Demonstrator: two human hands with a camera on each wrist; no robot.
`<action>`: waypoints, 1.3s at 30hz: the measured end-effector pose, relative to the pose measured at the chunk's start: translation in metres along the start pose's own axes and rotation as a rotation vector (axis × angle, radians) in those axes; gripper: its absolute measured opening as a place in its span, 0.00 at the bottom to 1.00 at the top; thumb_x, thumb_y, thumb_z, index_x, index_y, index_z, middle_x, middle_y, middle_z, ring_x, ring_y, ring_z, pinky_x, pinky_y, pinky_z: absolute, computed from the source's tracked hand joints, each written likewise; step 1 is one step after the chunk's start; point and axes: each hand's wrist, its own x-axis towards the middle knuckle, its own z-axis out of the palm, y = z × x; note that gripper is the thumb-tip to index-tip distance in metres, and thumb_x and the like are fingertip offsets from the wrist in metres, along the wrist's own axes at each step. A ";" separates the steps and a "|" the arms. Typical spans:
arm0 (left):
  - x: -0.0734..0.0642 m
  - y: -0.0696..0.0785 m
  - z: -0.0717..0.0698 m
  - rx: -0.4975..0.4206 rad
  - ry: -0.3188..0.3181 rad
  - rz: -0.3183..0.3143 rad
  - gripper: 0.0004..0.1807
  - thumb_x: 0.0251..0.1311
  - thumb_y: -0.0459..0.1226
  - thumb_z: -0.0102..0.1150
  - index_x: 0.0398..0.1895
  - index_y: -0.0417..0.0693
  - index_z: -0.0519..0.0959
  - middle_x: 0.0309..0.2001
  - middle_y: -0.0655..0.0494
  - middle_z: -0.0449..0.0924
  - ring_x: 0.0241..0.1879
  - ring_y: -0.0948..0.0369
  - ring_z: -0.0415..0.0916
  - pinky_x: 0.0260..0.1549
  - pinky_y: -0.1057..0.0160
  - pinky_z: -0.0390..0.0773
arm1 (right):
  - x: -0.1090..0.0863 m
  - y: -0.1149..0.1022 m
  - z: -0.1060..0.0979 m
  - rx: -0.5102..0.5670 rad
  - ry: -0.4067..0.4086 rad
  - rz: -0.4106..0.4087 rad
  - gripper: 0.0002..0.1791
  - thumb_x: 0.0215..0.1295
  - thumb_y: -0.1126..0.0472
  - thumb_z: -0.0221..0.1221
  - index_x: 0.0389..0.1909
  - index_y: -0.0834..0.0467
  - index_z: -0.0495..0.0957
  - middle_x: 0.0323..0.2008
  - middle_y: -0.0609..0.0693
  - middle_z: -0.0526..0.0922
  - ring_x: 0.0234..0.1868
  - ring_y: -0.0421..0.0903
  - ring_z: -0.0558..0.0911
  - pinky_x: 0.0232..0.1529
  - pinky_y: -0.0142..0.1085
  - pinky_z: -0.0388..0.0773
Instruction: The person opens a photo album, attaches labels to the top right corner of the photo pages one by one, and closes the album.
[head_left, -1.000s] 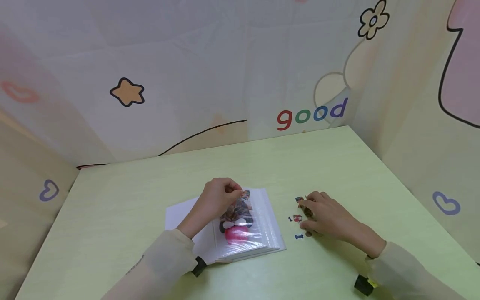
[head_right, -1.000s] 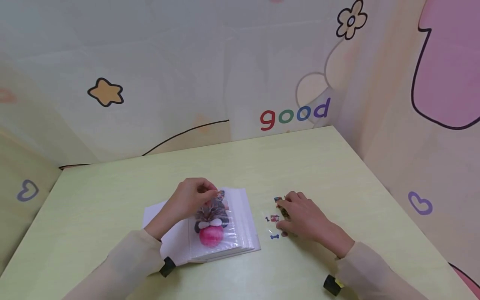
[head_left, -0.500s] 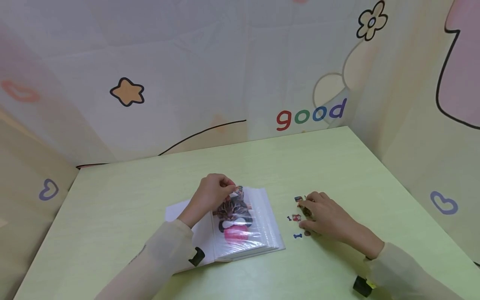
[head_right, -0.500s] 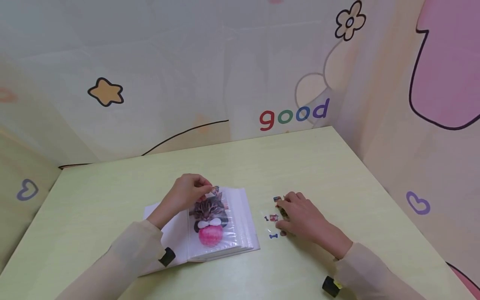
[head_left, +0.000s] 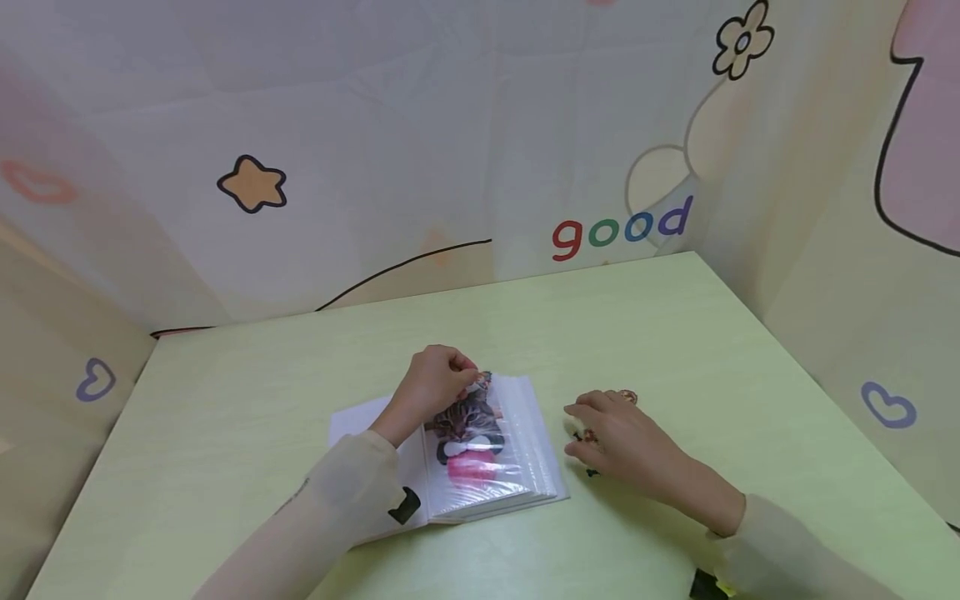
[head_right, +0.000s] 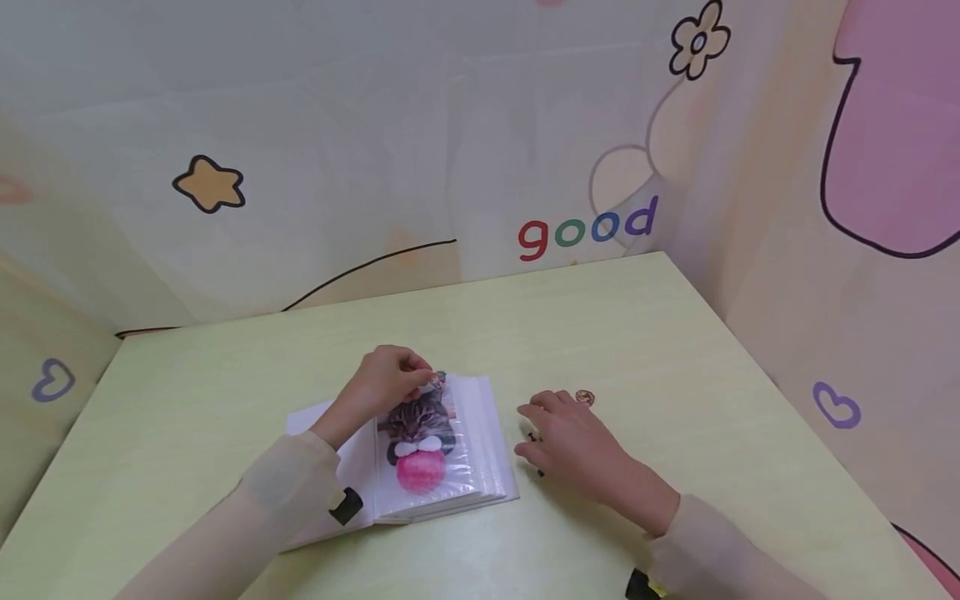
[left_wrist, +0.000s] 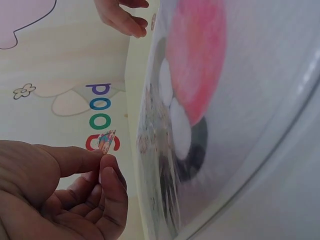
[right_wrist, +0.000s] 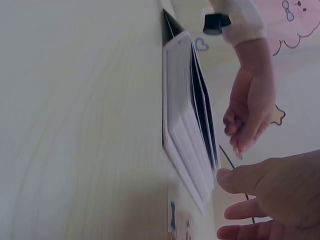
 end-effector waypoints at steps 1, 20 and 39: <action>0.001 0.000 0.001 0.004 0.003 0.001 0.06 0.69 0.35 0.65 0.36 0.40 0.86 0.22 0.54 0.81 0.24 0.63 0.74 0.29 0.66 0.73 | 0.001 -0.004 0.001 0.002 -0.001 -0.012 0.24 0.62 0.57 0.72 0.54 0.67 0.83 0.52 0.60 0.83 0.53 0.58 0.81 0.54 0.53 0.75; 0.009 -0.001 0.011 0.024 0.022 -0.054 0.06 0.67 0.35 0.67 0.34 0.40 0.87 0.23 0.54 0.80 0.25 0.61 0.74 0.30 0.64 0.75 | 0.016 -0.045 0.024 0.085 -0.121 -0.082 0.28 0.69 0.53 0.66 0.63 0.66 0.78 0.63 0.64 0.78 0.64 0.61 0.77 0.60 0.57 0.77; 0.012 -0.001 0.021 0.148 0.027 -0.021 0.07 0.63 0.34 0.68 0.29 0.41 0.87 0.30 0.53 0.84 0.31 0.58 0.76 0.27 0.65 0.75 | 0.011 -0.048 0.023 0.084 -0.199 -0.058 0.27 0.70 0.54 0.66 0.65 0.65 0.78 0.67 0.66 0.74 0.67 0.64 0.74 0.61 0.61 0.75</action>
